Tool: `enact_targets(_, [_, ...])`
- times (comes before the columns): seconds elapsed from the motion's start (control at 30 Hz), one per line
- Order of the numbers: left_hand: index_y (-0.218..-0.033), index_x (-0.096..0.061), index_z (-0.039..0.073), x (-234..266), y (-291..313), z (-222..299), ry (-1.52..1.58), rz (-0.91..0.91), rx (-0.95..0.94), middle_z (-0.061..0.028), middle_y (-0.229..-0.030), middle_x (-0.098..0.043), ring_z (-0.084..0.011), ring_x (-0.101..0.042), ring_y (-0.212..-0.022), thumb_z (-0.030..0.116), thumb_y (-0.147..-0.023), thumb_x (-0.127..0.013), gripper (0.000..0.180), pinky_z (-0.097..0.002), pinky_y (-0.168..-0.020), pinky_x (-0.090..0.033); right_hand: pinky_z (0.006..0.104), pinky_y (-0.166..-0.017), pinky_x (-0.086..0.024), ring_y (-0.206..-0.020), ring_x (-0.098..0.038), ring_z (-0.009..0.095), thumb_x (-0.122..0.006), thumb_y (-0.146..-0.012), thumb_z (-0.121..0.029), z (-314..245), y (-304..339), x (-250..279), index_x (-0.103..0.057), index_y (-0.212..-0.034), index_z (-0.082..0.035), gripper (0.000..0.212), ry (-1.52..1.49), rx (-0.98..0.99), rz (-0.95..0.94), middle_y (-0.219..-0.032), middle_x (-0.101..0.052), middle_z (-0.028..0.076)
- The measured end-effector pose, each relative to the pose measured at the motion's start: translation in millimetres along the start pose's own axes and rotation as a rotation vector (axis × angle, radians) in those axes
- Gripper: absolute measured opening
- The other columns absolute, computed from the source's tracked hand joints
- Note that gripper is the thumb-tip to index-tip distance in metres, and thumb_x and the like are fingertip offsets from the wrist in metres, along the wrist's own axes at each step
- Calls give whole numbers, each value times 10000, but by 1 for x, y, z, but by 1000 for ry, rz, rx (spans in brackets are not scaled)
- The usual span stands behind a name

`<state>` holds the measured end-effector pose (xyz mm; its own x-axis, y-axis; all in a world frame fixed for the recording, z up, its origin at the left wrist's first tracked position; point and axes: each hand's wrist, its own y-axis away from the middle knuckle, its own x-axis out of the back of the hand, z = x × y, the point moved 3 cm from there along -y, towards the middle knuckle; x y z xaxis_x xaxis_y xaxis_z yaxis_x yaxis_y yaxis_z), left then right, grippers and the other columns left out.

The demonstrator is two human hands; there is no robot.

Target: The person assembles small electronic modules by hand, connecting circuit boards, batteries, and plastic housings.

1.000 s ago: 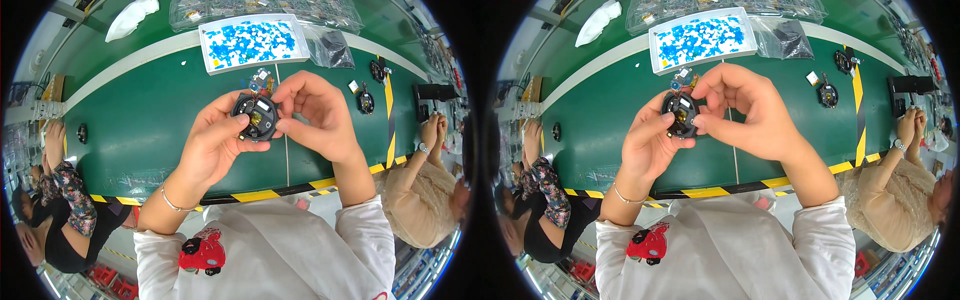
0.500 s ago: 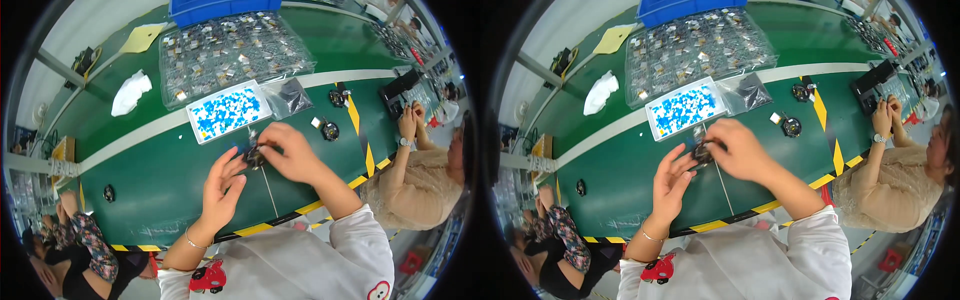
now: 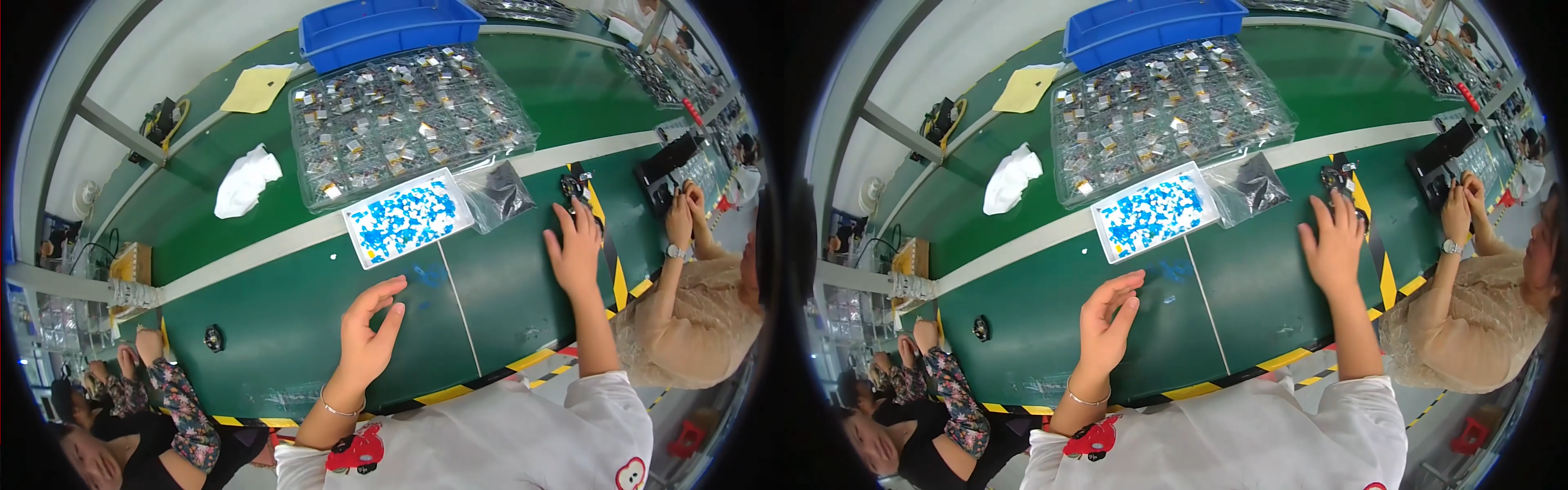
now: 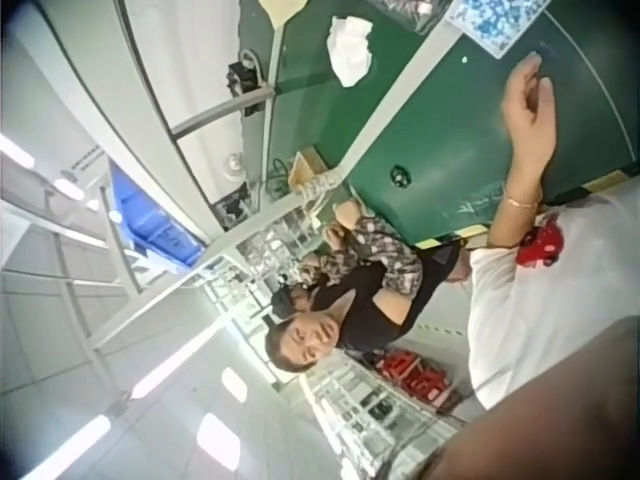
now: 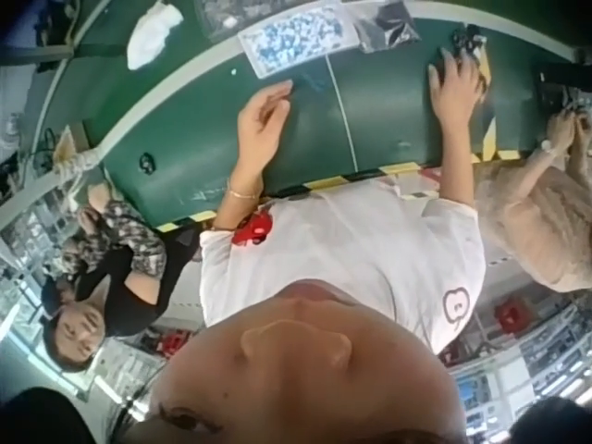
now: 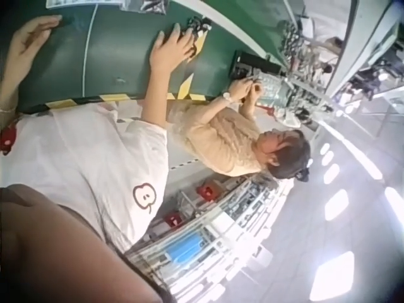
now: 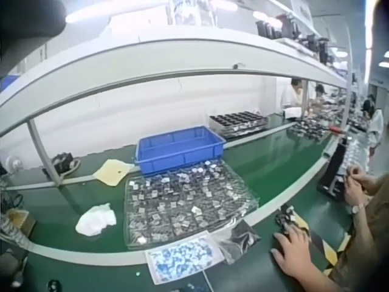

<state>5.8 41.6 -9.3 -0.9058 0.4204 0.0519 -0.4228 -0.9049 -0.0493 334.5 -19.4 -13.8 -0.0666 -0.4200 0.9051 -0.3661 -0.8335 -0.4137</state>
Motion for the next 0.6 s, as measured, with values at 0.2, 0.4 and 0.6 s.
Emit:
enact_targets(0.2, [-1062, -626, 38, 32, -2, 13, -235, 127, -47, -125, -1110, -635, -227, -596, -1039, 35, -815, -602, 248, -324, -861, -469, 452, -961, -342, -1163, -451, 296, -572, -834, -177, 70, -24, -12, -557, -1145, -90, 323, 207, -19, 46, -1236, -511, 100])
enact_targets(0.4, [-1090, -595, -17, 97, -53, 19, -584, 197, -57, -101, -1065, -626, -167, -584, -984, 92, -853, -578, 262, -293, -874, -448, 413, -899, -408, -1069, -512, 324, -637, -780, -164, 45, -95, 7, -580, -1075, -57, 319, -61, 16, 119, -1135, -564, 125])
enact_targets(0.6, [-1127, -576, 5, 142, -233, -5, -991, 342, -341, -193, -1079, -617, -353, -571, -1026, 156, -820, -592, 343, -378, -899, -434, 422, -878, -439, -1025, -538, 331, -662, -748, -224, -90, -240, -60, -594, -1033, -46, 343, -356, 416, 83, -1065, -585, 142])
